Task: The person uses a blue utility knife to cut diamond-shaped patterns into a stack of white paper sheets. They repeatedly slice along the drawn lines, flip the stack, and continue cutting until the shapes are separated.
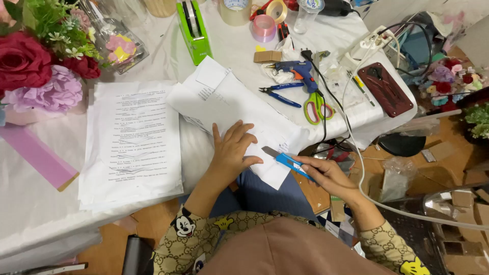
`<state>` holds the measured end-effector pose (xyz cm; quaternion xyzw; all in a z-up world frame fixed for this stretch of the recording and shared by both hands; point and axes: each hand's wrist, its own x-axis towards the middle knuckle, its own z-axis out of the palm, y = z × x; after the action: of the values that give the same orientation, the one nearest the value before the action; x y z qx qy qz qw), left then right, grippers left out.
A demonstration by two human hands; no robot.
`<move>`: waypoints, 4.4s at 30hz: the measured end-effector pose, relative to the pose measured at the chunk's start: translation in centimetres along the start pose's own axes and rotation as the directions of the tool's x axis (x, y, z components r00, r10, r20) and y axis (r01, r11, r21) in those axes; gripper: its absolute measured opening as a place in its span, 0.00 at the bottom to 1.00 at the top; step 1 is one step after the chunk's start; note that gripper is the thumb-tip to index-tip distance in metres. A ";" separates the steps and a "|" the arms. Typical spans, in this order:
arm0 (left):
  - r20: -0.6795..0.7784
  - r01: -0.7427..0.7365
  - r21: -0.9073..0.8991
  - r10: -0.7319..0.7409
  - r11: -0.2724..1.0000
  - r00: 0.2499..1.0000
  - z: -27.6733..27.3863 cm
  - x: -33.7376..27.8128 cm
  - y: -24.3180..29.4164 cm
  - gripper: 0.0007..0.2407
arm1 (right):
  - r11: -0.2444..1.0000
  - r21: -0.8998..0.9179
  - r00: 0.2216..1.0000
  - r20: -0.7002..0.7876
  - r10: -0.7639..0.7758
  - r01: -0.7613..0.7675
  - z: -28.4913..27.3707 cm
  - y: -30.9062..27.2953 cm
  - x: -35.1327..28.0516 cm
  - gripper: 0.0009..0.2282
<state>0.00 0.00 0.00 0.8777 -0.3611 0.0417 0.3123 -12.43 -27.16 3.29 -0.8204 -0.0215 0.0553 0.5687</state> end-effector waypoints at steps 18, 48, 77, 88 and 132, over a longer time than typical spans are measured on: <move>-0.009 -0.019 0.005 0.019 1.000 1.000 -0.1 0.1 -0.3 0.24 | 0.975 0.210 0.992 -0.081 0.092 -0.073 -0.6 2.4 -0.5 0.16; -0.188 0.293 -0.183 -0.326 0.938 0.926 -1.8 -2.4 2.2 0.40 | 0.993 0.067 0.963 -0.245 0.115 -0.101 4.1 -2.7 2.0 0.18; -0.427 0.151 0.181 -0.061 0.972 0.902 -0.1 -2.6 -2.6 0.12 | 0.294 -0.891 0.855 0.170 -0.490 0.346 2.9 -3.5 8.0 0.17; -0.491 0.085 0.221 0.035 0.972 0.871 -0.4 -2.7 -2.3 0.10 | 0.261 -0.924 0.844 0.109 -0.526 0.281 4.4 -2.6 9.9 0.17; 0.231 0.647 -0.607 -0.677 0.462 0.699 -1.7 -10.6 4.1 0.26 | 0.899 -0.378 0.964 -0.226 0.143 -0.222 2.5 -8.7 4.1 0.32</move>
<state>-10.23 5.22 0.33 0.7812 0.0237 -0.1913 0.5937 -8.41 -21.34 10.26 -0.9189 0.1001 0.0235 0.3808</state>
